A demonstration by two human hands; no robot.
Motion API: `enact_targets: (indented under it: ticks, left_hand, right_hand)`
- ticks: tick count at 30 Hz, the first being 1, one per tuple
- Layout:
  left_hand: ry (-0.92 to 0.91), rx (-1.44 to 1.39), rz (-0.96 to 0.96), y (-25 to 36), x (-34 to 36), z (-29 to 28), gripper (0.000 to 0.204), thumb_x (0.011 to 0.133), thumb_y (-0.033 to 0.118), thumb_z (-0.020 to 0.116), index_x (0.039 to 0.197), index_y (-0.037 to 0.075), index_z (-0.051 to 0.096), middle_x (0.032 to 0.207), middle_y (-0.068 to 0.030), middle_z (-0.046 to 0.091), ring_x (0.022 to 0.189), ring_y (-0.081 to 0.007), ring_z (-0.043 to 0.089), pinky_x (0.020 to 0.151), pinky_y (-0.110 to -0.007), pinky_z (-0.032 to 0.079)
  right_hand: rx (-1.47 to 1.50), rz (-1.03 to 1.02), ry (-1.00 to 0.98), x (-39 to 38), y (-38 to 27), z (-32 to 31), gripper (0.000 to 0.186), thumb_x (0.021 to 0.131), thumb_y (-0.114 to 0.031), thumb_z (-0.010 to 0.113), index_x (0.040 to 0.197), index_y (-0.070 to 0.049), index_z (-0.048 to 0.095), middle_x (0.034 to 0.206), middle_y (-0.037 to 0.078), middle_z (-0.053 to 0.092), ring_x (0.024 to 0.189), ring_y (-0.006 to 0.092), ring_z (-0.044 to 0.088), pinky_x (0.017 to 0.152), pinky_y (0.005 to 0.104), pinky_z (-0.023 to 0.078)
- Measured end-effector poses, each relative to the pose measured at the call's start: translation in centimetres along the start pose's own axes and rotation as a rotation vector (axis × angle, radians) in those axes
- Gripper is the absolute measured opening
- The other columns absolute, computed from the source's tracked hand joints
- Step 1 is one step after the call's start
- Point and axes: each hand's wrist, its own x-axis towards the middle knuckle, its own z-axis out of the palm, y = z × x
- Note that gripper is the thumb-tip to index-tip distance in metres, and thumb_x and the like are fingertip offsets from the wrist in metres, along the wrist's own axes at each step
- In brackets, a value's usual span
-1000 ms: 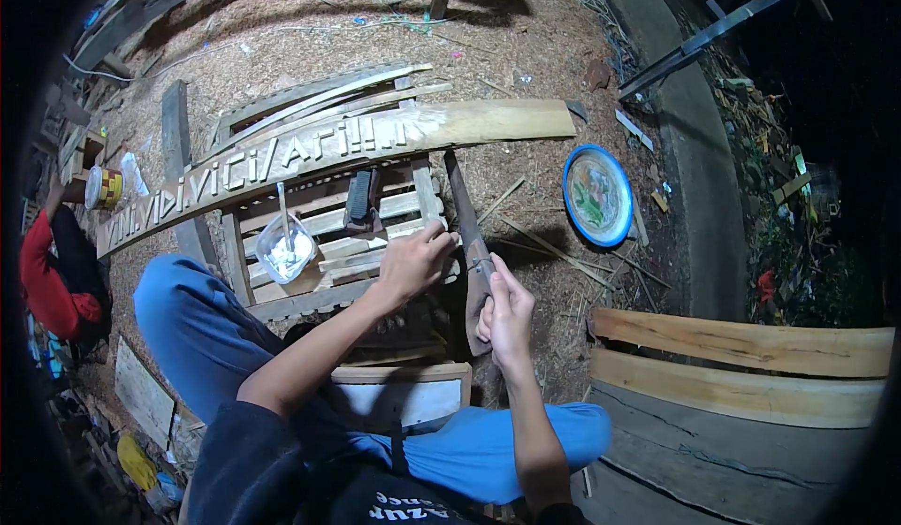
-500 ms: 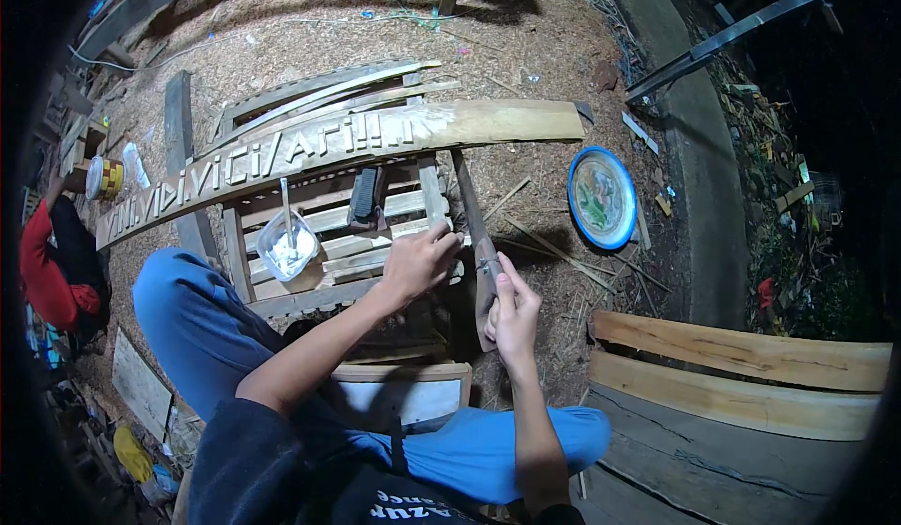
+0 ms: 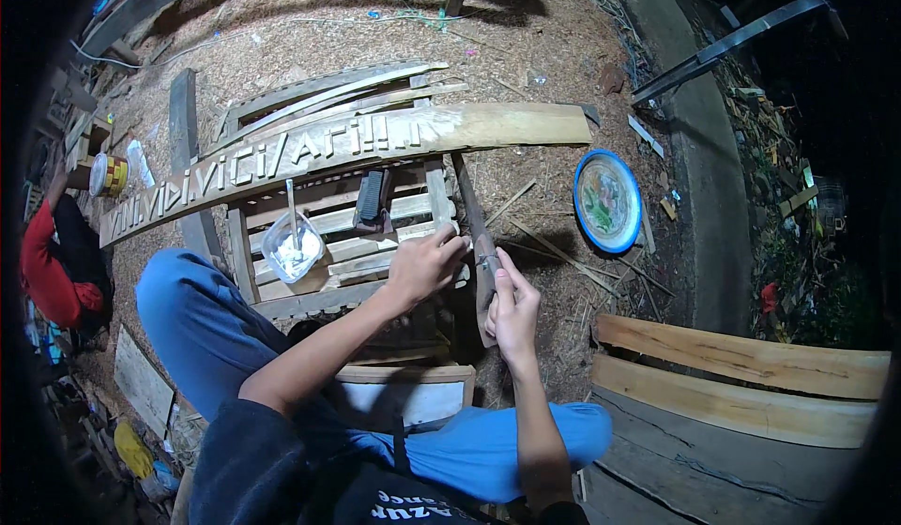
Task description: The person applies glue to small wooden letters and attaches them to a board to spell out words, then uses a hand saw to trim a piece of wood.
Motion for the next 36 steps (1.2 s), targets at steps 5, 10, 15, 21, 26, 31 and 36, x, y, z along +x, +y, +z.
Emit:
enact_targets:
  ticks: [5, 10, 15, 21, 26, 31, 36]
  left_hand:
    - [0.030, -0.021, 0.030, 0.5, 0.3, -0.1, 0.026, 0.094, 0.024, 0.070, 0.118, 0.014, 0.065, 0.105, -0.0085, 0.060, 0.081, -0.0286, 0.071, 0.062, -0.043, 0.055]
    - [0.084, 0.006, 0.026, 0.1, 0.0, 0.4, 0.026, 0.093, 0.025, 0.072, 0.117, 0.015, 0.068, 0.101, -0.0069, 0.061, 0.073, -0.0285, 0.069, 0.056, -0.042, 0.054]
    - [0.043, 0.026, 0.001, 0.3, -0.1, 0.6, 0.025, 0.095, 0.025, 0.069, 0.118, 0.015, 0.066, 0.102, -0.0083, 0.061, 0.077, -0.0269, 0.072, 0.059, -0.043, 0.055]
    - [0.047, 0.033, 0.006, 0.0, -0.1, 1.1, 0.033, 0.090, 0.022, 0.071, 0.122, 0.017, 0.066, 0.107, -0.0085, 0.062, 0.077, -0.0281, 0.072, 0.059, -0.043, 0.055]
    - [0.085, 0.077, 0.040, -0.4, -0.7, 1.2, 0.035, 0.085, 0.018, 0.076, 0.119, 0.018, 0.070, 0.104, -0.0033, 0.063, 0.072, -0.0278, 0.070, 0.053, -0.043, 0.054]
    - [0.046, 0.018, 0.031, -0.1, -0.8, 1.0, 0.039, 0.082, 0.017, 0.077, 0.120, 0.019, 0.070, 0.106, -0.0040, 0.063, 0.071, -0.0290, 0.069, 0.053, -0.043, 0.054]
    - [-0.001, -0.030, -0.007, 0.1, -0.6, 0.7, 0.047, 0.079, 0.018, 0.080, 0.124, 0.021, 0.069, 0.111, -0.0053, 0.063, 0.071, -0.0314, 0.069, 0.055, -0.044, 0.055]
  right_hand:
    - [-0.070, -0.254, 0.020, 1.7, 2.0, 0.0, 0.043, 0.111, -0.024, 0.053, 0.145, 0.002, 0.058, 0.077, -0.002, 0.063, 0.050, -0.0011, 0.040, 0.042, 0.0216, 0.028]
    - [0.093, -0.036, -0.034, 1.0, 0.2, 0.3, 0.044, 0.112, -0.026, 0.051, 0.149, -0.003, 0.055, 0.059, -0.006, 0.045, 0.041, 0.0010, 0.033, 0.037, 0.0242, 0.027]
    - [0.140, 0.022, -0.052, 1.0, 0.1, 0.2, 0.045, 0.113, -0.028, 0.049, 0.152, -0.005, 0.052, 0.054, -0.008, 0.036, 0.039, 0.0013, 0.029, 0.035, 0.0239, 0.025]
    - [-0.191, -0.235, -0.005, 1.7, 2.4, -0.2, 0.043, 0.113, -0.021, 0.046, 0.147, 0.003, 0.055, 0.104, 0.014, 0.074, 0.094, 0.0157, 0.070, 0.085, 0.0321, 0.056]
    - [-0.151, -0.201, -0.028, 0.2, 2.1, 0.8, 0.045, 0.113, -0.023, 0.044, 0.146, 0.007, 0.053, 0.137, 0.021, 0.067, 0.128, 0.0229, 0.060, 0.110, 0.0352, 0.044]
    - [-0.159, -0.198, -0.007, -0.6, 2.3, 0.8, 0.046, 0.113, -0.022, 0.043, 0.148, 0.007, 0.051, 0.141, 0.024, 0.063, 0.134, 0.0268, 0.057, 0.113, 0.0373, 0.041]
    - [-0.151, -0.147, -0.005, -2.8, 2.2, -0.1, 0.045, 0.112, -0.020, 0.044, 0.148, 0.006, 0.051, 0.139, 0.025, 0.064, 0.132, 0.0257, 0.060, 0.110, 0.0350, 0.044]
